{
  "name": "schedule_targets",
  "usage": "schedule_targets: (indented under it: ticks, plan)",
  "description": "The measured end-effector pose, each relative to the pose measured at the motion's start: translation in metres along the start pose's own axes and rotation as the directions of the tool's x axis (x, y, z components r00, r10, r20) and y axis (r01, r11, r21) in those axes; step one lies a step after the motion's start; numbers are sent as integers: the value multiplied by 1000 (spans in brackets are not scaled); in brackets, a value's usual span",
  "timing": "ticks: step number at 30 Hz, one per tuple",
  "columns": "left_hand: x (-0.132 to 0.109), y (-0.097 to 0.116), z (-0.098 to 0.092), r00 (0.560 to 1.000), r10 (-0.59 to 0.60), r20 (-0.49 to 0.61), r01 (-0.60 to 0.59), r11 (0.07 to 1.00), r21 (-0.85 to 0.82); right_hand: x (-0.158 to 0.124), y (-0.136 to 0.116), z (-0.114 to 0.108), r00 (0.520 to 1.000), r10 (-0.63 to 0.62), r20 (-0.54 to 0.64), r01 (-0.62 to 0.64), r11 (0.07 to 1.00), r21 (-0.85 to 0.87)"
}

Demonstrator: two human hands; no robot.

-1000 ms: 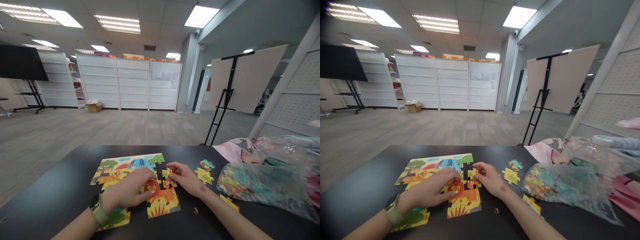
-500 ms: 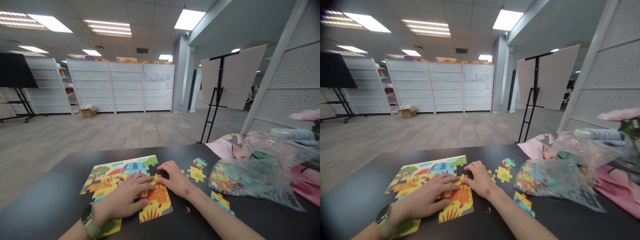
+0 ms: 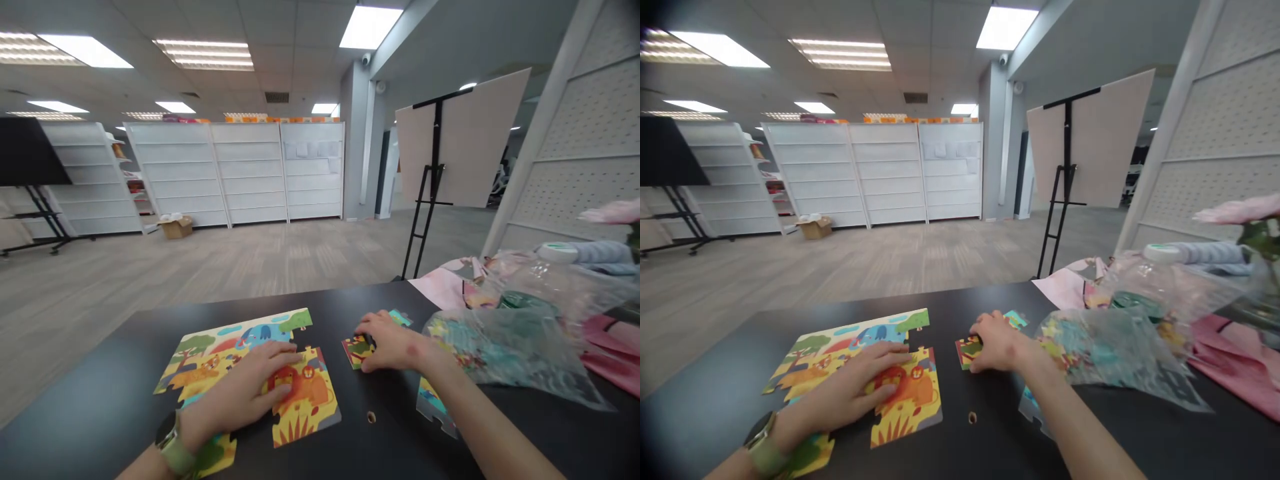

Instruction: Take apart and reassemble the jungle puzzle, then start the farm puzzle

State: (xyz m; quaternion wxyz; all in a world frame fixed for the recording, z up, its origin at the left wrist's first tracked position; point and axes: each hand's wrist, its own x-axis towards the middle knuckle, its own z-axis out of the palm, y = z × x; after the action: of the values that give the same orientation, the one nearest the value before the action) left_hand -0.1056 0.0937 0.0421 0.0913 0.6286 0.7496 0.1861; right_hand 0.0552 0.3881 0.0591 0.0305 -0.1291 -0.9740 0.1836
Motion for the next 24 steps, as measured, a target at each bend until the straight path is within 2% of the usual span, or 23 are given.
schedule_targets:
  ticks: [2,5,9,16,24]
  plan:
    - [-2,-10,1,997,-13,-79,14,1000,14,1,0,6,998,28,49,-26,999,-30]
    - [-3,-25,1,983,-30,-180,39,998,48,6,2,9,999,21,35,-21,1000,6]
    - [-4,-42,0,963,-72,-259,94,993,75,11,-6,12,1000,11,-9,-10,993,121]
    - [-5,-54,5,971,-116,-209,139,986,97,19,-42,31,971,-53,-232,125,942,311]
    - [-6,-44,-5,985,-101,-136,108,993,43,24,-39,46,968,-95,-232,191,881,433]
